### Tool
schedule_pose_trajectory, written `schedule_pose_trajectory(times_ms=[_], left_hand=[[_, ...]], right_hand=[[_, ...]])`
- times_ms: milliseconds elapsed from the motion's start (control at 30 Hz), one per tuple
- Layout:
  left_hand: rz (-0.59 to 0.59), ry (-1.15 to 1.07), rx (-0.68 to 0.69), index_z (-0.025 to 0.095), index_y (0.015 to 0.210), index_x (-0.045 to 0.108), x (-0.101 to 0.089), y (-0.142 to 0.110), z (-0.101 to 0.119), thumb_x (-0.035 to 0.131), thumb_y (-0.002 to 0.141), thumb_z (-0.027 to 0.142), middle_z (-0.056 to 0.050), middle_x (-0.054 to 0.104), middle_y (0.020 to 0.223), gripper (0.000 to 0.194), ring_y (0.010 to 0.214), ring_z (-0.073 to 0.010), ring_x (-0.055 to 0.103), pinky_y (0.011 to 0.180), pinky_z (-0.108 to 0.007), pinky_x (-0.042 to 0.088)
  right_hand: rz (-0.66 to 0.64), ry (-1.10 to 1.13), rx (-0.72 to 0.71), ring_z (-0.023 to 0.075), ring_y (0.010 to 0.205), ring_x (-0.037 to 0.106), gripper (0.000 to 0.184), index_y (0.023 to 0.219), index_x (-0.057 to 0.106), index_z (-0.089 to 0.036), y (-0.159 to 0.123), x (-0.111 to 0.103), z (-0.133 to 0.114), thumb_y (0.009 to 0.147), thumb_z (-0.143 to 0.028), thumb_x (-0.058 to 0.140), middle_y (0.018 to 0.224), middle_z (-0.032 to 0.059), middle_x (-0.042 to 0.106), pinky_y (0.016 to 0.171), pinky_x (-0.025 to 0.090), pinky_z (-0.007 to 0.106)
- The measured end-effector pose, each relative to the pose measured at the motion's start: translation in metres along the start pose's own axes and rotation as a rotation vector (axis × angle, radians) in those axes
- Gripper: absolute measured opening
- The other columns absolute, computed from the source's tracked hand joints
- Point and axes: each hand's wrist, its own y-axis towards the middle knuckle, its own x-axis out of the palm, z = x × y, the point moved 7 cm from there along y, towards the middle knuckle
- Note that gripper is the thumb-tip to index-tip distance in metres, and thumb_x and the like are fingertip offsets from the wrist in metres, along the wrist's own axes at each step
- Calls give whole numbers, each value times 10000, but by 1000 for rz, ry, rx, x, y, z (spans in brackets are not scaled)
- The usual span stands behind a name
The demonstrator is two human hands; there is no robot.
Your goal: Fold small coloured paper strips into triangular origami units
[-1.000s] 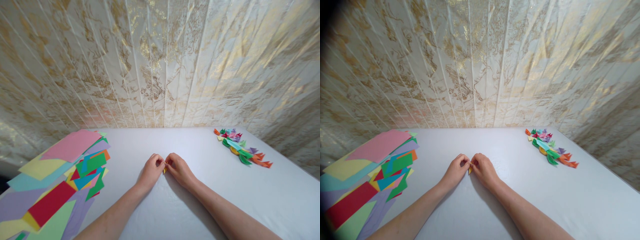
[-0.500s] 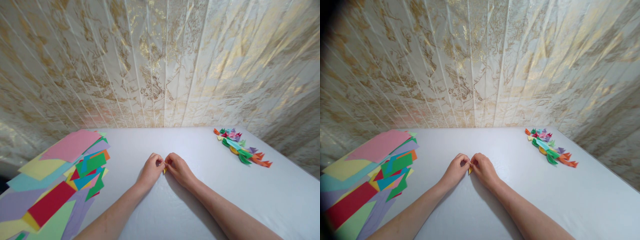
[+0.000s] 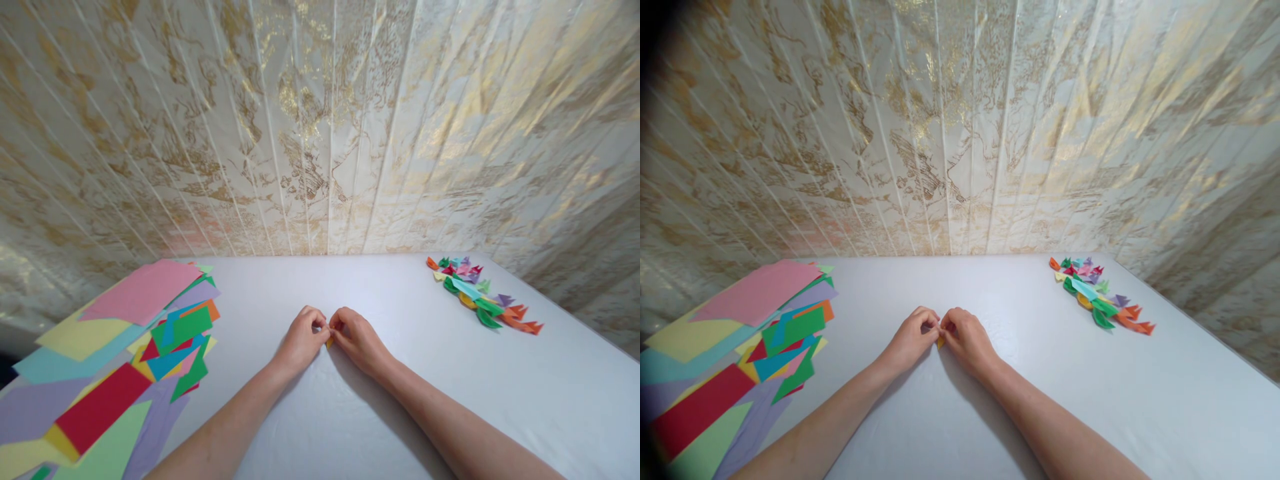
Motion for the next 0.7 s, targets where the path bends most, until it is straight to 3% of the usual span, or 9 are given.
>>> schedule_pose_trajectory(times_ms=[333, 700], left_hand=[[42, 7, -11, 190, 667, 531, -2, 0, -1, 554, 683, 46, -17, 583, 847, 146, 843, -165, 567, 828, -299, 450], [40, 10, -8, 188, 683, 560, -1, -1, 1, 524, 745, 94, -24, 588, 837, 118, 824, -163, 575, 799, -289, 452]], right_hand=[[-13, 25, 15, 142, 735, 565, 120, 784, 591, -188, 1, -1, -1, 792, -73, 558, 775, -1, 620, 701, 409, 255], [-11, 11, 13, 132, 721, 557, 129, 740, 600, -190, 2, -5, -2, 782, -76, 554, 753, -11, 611, 689, 402, 241]])
